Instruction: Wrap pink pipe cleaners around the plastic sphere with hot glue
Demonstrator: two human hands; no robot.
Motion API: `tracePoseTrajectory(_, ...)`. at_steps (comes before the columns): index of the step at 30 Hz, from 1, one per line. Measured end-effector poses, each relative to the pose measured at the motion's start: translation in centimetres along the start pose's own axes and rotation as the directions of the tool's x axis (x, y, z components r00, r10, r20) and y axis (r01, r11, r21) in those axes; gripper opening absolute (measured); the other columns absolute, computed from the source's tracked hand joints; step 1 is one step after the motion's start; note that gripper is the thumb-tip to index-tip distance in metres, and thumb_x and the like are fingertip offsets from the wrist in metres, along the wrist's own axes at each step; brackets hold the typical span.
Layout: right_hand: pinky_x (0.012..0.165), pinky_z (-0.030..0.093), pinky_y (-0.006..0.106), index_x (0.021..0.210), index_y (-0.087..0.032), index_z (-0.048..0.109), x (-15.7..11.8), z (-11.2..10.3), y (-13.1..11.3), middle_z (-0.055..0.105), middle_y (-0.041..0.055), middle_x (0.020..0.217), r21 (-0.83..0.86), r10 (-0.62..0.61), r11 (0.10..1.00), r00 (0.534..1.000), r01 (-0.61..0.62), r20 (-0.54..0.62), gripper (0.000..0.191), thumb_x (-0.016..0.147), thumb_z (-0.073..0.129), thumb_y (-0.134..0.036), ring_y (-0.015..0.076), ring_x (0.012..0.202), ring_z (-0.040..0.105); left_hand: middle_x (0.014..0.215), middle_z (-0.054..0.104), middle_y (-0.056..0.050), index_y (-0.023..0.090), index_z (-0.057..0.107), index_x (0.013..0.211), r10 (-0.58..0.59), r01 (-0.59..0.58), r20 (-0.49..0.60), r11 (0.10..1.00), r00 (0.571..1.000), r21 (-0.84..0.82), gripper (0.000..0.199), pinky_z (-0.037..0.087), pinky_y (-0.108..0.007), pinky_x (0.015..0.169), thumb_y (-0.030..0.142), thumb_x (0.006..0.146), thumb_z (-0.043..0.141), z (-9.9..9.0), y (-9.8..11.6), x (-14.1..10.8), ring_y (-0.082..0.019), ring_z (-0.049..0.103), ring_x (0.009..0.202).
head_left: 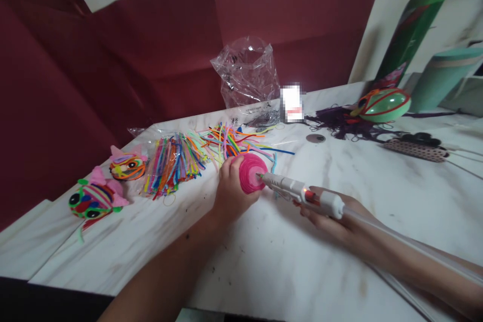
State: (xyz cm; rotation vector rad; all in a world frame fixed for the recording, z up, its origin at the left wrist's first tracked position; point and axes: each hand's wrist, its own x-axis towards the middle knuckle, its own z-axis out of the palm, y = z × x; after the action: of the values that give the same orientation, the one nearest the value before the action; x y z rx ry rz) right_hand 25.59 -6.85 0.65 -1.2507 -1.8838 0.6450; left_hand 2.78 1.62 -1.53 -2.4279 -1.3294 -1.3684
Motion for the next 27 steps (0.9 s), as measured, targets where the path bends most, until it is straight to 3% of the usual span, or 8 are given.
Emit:
tracePoseTrajectory(13, 0.052, 0.048, 0.025, 0.085, -0.021, 0.064, -0.11, -0.01, 0.18, 0.066, 0.0011, 0.069, 0.010, 0.010, 1.000, 0.998, -0.010, 0.062, 0.023, 0.084, 0.051, -0.040, 0.0165, 0.060, 0.062, 0.125, 0.048, -0.015, 0.017, 0.040, 0.126, -0.005, 0.005, -0.009, 1.000, 1.000, 0.000, 0.078, 0.040, -0.048, 0.103, 0.023, 0.056, 0.075, 0.06, -0.06, 0.01, -0.032, 0.047, 0.122)
tracePoseTrajectory(17, 0.052, 0.046, 0.026, 0.084, -0.021, 0.062, -0.11, 0.00, 0.13, 0.065, 0.0007, 0.067, -0.002, 0.031, 1.000, 0.999, -0.031, 0.027, 0.025, 0.087, 0.047, -0.041, 0.0159, 0.058, 0.060, 0.126, 0.047, -0.016, 0.016, 0.039, 0.126, -0.007, 0.007, 0.004, 1.000, 1.000, -0.007, 0.080, 0.040, -0.048, 0.104, 0.025, 0.056, 0.076, 0.04, -0.11, 0.00, -0.032, 0.046, 0.122)
tracePoseTrajectory(21, 0.051, 0.046, 0.026, 0.084, -0.022, 0.062, -0.05, -0.09, 0.10, 0.065, 0.0008, 0.068, -0.003, 0.008, 1.000, 0.997, -0.008, 0.079, 0.023, 0.087, 0.048, -0.040, 0.0158, 0.059, 0.059, 0.125, 0.047, -0.016, 0.017, 0.039, 0.126, -0.002, 0.002, -0.002, 1.000, 1.000, -0.010, 0.078, 0.040, -0.047, 0.104, 0.024, 0.057, 0.075, 0.03, -0.09, 0.02, -0.032, 0.046, 0.123)
tracePoseTrajectory(27, 0.054, 0.047, 0.026, 0.083, -0.021, 0.062, -0.05, -0.14, -0.05, 0.065, 0.0009, 0.067, -0.007, 0.023, 1.000, 0.999, -0.023, 0.029, 0.024, 0.087, 0.047, -0.040, 0.0162, 0.059, 0.060, 0.125, 0.047, -0.016, 0.017, 0.039, 0.126, -0.002, 0.002, 0.004, 1.000, 1.000, -0.011, 0.078, 0.040, -0.047, 0.104, 0.023, 0.057, 0.075, 0.00, 0.00, 0.04, -0.032, 0.046, 0.122)
